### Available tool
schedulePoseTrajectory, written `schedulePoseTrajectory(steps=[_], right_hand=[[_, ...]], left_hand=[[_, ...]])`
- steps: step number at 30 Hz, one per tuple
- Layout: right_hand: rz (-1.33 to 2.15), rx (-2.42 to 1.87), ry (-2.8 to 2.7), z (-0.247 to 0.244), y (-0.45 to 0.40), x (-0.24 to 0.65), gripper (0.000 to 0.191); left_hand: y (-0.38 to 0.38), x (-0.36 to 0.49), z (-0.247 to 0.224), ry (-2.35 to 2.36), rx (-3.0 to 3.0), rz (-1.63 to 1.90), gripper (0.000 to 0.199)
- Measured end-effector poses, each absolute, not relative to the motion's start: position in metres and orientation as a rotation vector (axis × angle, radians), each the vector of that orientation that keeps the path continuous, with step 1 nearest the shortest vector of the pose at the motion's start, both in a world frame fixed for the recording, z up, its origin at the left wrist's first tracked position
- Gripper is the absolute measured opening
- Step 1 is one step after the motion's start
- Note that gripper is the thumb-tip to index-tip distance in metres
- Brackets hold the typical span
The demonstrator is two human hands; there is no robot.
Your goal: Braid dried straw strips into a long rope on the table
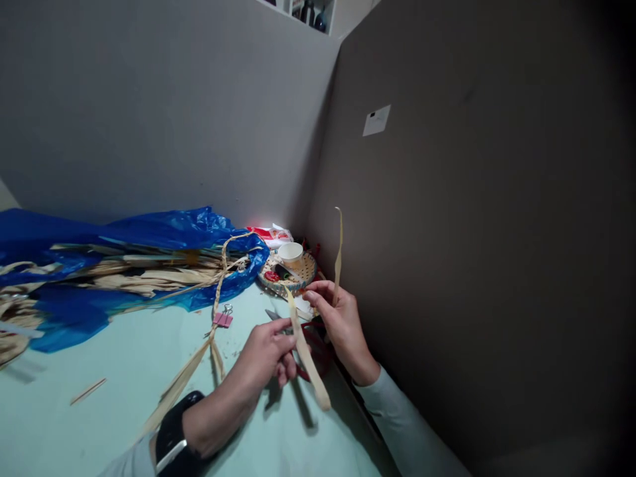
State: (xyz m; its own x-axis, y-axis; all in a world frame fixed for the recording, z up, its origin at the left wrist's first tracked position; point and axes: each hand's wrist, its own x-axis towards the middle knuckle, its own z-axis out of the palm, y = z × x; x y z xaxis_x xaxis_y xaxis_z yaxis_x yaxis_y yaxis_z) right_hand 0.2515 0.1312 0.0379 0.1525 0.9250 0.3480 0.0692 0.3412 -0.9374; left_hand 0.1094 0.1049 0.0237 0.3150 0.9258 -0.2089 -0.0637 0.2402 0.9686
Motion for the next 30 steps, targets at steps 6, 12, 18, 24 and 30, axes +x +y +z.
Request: schedulePoseTrajectory(steps=[6,12,18,24,30], right_hand=[[0.801,-1.107,-1.356,0.036,0.132,0.255,0.02],[0.956,-1.118,-1.287,0.046,0.125,0.259,0.039],[1.371,-1.021,-1.364,0.051,0.112,0.237,0.033],[1.072,-1.176,-1.887,0.042,0.108,0.189,0.025],[0.907,-1.327,-2.064,0.012,0.118,0.159,0.019]], left_hand=[[0.089,0.103,0.034,1.186,1.479,0.9,0.029],[0.085,0.061,0.059,1.297,1.823,0.782,0.018],[0.107,-0.013,0.057,1.727,1.989,0.762,0.024],[0.118,-0.033,0.031,1.771,2.031,0.462,0.031],[0.125,-0.027,0.018,1.772,2.039,0.437,0.017]])
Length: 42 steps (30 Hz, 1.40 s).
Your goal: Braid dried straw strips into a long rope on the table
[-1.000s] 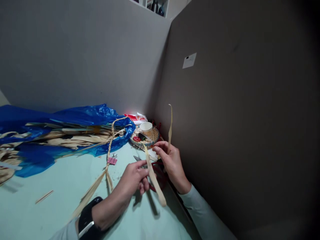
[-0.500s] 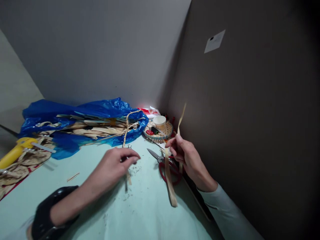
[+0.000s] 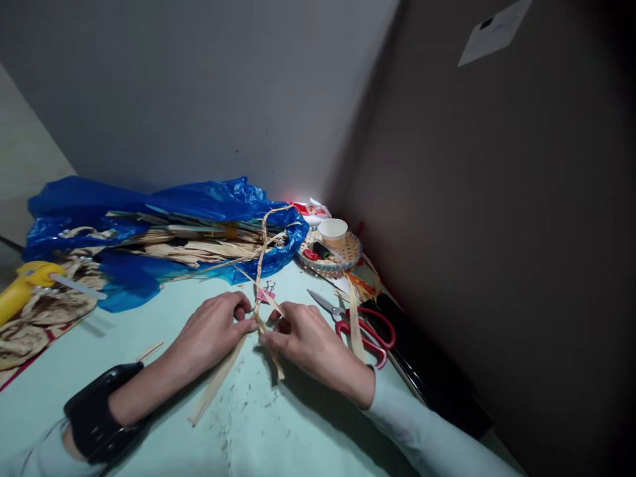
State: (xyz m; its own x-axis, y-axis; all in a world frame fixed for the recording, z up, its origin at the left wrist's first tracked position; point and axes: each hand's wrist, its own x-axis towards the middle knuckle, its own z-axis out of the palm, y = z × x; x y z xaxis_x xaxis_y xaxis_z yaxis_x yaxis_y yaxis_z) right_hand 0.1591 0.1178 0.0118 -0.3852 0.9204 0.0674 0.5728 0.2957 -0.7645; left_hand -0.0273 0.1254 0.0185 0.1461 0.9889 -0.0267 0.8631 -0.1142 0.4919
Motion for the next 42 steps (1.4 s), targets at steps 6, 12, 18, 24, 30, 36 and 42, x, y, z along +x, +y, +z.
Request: schedulePoseTrajectory(steps=[6,12,18,24,30,36,42], right_hand=[[1.134,-1.343,-1.986,0.012,0.121,0.158,0.011],[1.333,-1.295,-1.838,0.005,0.123,0.164,0.009],[1.459,-1.3,-1.741,0.012,0.122,0.173,0.012],[1.489,-1.238,-1.708,0.018,0.119,0.179,0.013],[1.513,-1.215,-1.751,0.01,0.119,0.181,0.012],[1.454,-1.275,-1.778,0.007,0.118,0.182,0.013],[1.378,-1.353,-1.856,0.011,0.117,0.183,0.014]], left_hand=[[0.124,-0.027,0.016,1.77,1.997,0.423,0.011],[0.122,-0.026,0.008,1.645,1.804,0.605,0.02],[0.12,-0.026,0.013,1.359,1.28,0.671,0.016],[0.117,-0.026,0.018,1.23,0.999,0.639,0.027],[0.123,-0.023,0.016,1.239,1.025,0.631,0.026],[0.127,-0.024,0.01,1.308,0.963,0.594,0.027],[0.124,-0.023,0.012,1.291,0.994,0.592,0.025]])
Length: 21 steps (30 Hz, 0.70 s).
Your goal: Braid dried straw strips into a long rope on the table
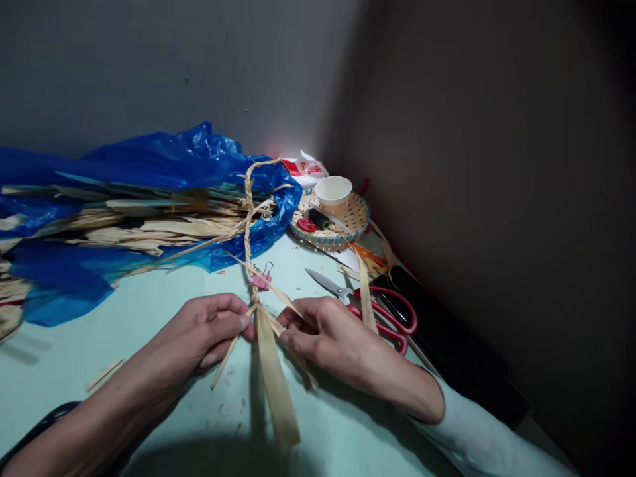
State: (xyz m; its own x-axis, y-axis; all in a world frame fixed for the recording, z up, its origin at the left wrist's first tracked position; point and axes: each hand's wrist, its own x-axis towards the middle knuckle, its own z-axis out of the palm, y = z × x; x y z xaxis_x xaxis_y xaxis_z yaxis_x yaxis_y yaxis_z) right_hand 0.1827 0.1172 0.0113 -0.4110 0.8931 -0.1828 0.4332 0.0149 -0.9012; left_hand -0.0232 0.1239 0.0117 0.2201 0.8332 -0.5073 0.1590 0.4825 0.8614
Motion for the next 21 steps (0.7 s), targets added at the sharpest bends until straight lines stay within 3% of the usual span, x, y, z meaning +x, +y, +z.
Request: schedulePoseTrajectory(steps=[5,15,21], right_hand=[[1.257,-1.379,-1.953,0.016,0.115,0.181,0.015],[1.029,-1.338,-2.176,0.02,0.111,0.182,0.014],[0.97,-1.383,-2.195,0.019,0.112,0.182,0.01]], left_hand=[[0.126,-0.015,0.01,1.342,0.875,0.635,0.033],[0.13,0.001,0.011,1.314,1.046,0.782,0.01],[0.13,0.0,0.01,1.33,1.132,0.748,0.013]])
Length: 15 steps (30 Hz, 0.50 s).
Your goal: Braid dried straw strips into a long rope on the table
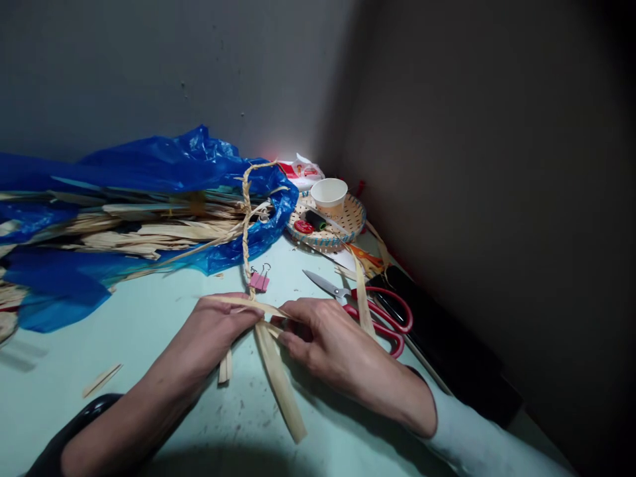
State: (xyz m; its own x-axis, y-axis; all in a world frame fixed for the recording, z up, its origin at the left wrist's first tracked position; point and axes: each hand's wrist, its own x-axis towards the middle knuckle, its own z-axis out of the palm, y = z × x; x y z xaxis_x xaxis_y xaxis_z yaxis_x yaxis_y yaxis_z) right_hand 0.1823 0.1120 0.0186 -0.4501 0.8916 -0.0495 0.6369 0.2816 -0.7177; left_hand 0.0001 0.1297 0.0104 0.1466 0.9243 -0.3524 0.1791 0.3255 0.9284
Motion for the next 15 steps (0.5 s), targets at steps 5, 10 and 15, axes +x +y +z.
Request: schedulePoseTrajectory(steps=[5,10,15], right_hand=[[0.917,-1.467,-2.164,0.021,0.115,0.187,0.016],[0.909,-1.533,-2.15,0.023,0.119,0.19,0.017],[0.918,-1.576,-2.172,0.024,0.118,0.19,0.019]], left_hand=[[0.13,-0.005,0.012,1.274,0.906,0.591,0.017],[0.132,-0.01,0.009,1.214,0.979,0.573,0.021],[0.132,-0.011,0.004,1.3,1.031,0.548,0.032]])
